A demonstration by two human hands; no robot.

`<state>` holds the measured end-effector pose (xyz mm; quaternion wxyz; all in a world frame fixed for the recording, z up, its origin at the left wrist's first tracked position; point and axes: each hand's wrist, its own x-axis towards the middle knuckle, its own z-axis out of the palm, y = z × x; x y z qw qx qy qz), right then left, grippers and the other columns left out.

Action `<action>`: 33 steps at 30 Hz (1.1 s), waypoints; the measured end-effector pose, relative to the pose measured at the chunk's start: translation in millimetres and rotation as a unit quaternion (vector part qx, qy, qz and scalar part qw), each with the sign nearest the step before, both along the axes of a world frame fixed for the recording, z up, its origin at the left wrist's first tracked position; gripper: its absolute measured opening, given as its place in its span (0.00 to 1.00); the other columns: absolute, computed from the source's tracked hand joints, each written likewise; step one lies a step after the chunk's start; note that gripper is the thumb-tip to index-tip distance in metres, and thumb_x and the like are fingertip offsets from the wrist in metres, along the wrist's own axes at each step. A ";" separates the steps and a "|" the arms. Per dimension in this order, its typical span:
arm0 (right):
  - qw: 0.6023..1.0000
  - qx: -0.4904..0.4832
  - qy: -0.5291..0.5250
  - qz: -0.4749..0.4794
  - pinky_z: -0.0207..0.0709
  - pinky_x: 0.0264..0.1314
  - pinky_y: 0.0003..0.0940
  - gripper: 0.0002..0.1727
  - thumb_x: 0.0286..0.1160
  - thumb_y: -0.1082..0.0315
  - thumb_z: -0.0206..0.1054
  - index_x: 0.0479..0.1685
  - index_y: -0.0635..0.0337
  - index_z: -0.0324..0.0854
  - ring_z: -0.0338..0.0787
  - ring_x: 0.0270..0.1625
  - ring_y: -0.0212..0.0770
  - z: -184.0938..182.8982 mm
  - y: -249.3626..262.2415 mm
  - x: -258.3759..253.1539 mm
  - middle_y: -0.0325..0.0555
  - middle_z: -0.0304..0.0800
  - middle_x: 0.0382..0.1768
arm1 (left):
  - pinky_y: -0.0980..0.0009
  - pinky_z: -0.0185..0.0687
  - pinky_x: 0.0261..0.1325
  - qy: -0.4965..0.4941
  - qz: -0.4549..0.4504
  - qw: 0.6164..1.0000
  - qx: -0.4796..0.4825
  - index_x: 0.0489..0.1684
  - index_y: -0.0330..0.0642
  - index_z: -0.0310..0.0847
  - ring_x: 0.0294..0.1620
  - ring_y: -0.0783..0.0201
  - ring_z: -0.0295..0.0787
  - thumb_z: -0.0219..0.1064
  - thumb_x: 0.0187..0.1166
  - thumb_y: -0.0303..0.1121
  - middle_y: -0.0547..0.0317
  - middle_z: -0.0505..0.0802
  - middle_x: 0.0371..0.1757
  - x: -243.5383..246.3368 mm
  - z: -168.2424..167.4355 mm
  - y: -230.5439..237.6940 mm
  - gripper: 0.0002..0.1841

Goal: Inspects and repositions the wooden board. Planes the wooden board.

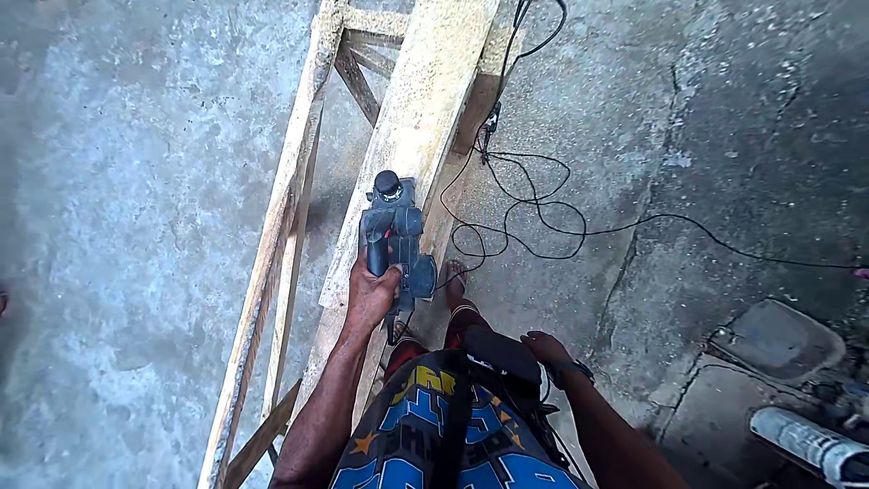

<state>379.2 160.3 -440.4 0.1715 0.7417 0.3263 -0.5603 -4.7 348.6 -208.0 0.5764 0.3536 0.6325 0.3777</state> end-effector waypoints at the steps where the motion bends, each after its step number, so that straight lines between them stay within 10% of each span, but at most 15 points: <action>1: 1.000 0.010 0.003 -0.019 0.64 0.83 0.66 0.29 0.89 0.52 0.59 0.75 0.69 0.78 0.78 0.79 0.66 -0.7 7.6 0.8 0.70 0.83 0.71 | 0.69 0.85 0.22 0.008 -0.002 1.000 0.000 0.58 0.34 0.75 0.14 0.65 0.81 0.67 0.72 0.25 0.59 0.83 0.18 5.2 -0.4 6.8 0.17; 12: 0.994 0.066 0.024 -0.078 0.71 0.77 0.65 0.28 0.90 0.54 0.57 0.78 0.66 0.76 0.85 0.71 0.65 -0.9 92.6 18.3 0.68 0.86 0.67 | 0.68 0.86 0.24 0.047 -0.026 0.999 0.000 0.64 0.37 0.74 0.16 0.64 0.82 0.68 0.73 0.25 0.57 0.84 0.21 45.3 -1.1 92.9 0.20; 33: 0.994 0.036 0.004 -0.107 0.72 0.76 0.64 0.27 0.89 0.55 0.60 0.78 0.64 0.76 0.86 0.70 0.63 -8.1 94.5 82.5 0.66 0.88 0.66 | 0.69 0.85 0.18 0.039 -0.027 0.997 0.053 0.61 0.37 0.72 0.12 0.65 0.81 0.67 0.76 0.25 0.58 0.83 0.19 103.4 -11.0 237.1 0.17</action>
